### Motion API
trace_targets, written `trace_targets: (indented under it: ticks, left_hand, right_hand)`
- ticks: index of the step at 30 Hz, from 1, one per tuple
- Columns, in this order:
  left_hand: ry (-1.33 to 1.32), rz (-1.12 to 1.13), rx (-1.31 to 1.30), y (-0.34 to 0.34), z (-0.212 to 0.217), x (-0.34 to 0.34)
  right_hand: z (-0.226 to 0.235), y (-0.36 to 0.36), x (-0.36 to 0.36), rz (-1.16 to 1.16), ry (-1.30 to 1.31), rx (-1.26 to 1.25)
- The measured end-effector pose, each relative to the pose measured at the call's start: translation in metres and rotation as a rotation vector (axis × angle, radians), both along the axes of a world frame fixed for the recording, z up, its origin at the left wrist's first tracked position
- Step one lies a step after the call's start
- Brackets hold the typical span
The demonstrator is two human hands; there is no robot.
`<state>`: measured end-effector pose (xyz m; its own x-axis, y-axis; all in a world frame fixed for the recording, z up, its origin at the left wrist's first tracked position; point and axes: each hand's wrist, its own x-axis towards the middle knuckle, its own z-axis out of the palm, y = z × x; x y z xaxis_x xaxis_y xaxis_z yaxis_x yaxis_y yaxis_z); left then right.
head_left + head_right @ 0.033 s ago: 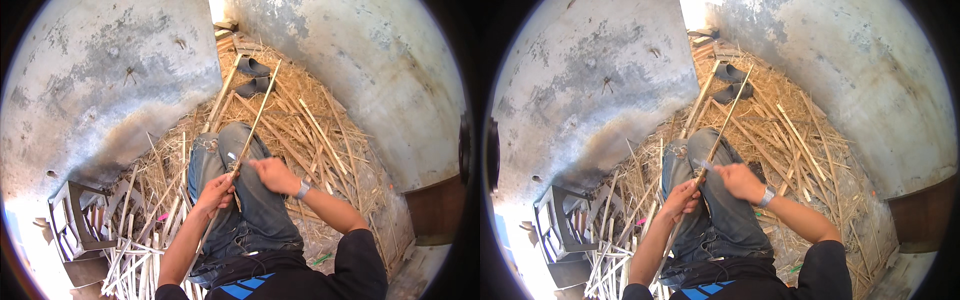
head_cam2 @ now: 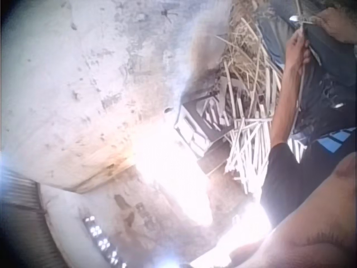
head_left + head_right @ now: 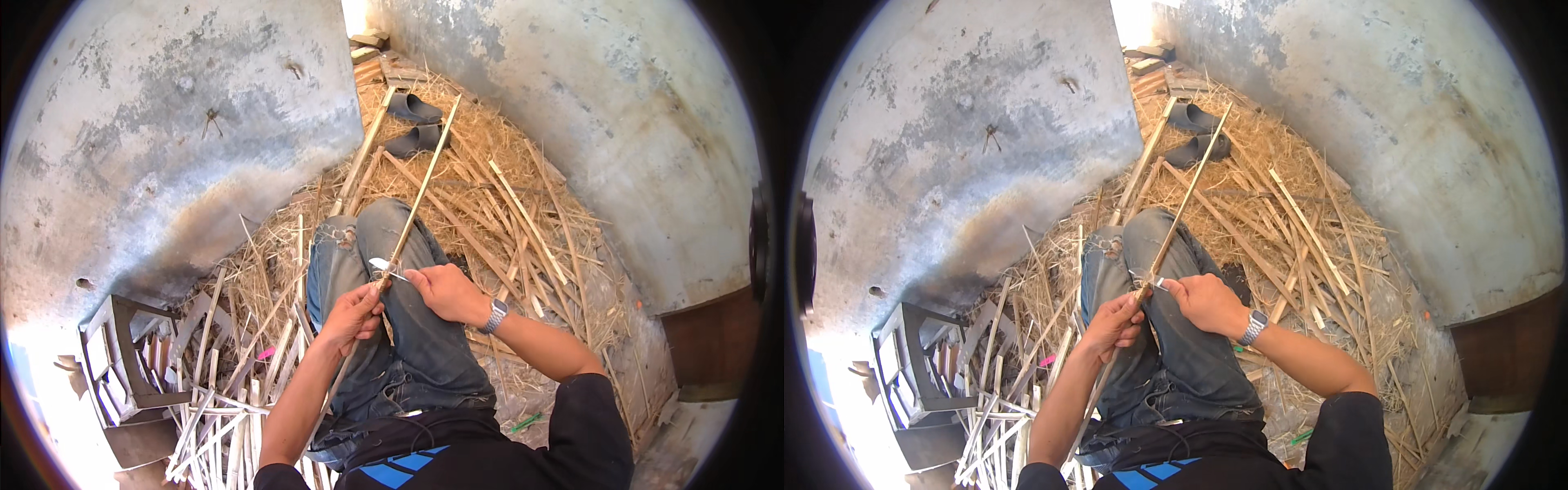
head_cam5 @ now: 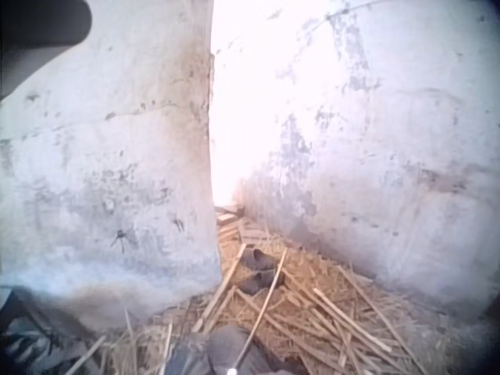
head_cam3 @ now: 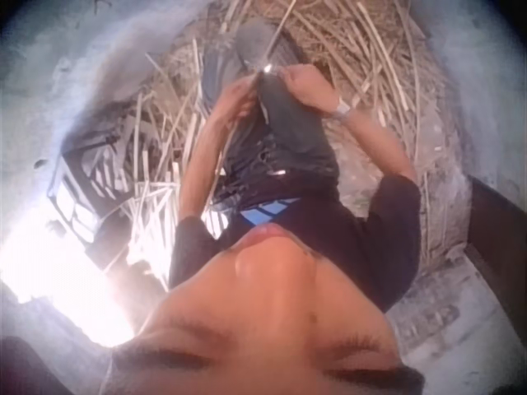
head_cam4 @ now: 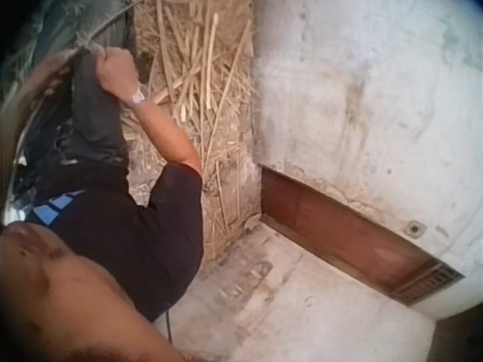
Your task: The person is shaving a thin strip of wood using a knife while sitting on the ground.
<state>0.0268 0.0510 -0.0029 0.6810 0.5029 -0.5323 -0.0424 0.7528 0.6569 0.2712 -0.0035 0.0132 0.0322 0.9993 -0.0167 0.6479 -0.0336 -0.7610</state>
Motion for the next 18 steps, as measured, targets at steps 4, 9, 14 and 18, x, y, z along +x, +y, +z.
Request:
trace_targets:
  ticks: [4, 9, 14, 18]
  left_hand:
    - [-0.040, 0.018, -0.039, -0.002, -0.003, -0.003]
    - [-0.061, -0.021, -0.035, 0.002, -0.008, -0.004]
    - [-0.023, -0.013, 0.050, -0.012, -0.009, -0.003]
    - [0.067, 0.007, 0.152, -0.017, -0.007, -0.002]
  right_hand:
    - [0.024, 0.012, 0.022, -0.117, 0.055, -0.180]
    - [0.001, -0.013, 0.002, 0.083, 0.144, -0.171]
    - [0.005, -0.006, 0.038, 0.040, 1.158, -0.826]
    - [0.010, -0.007, 0.027, -0.110, 0.969, -0.544]
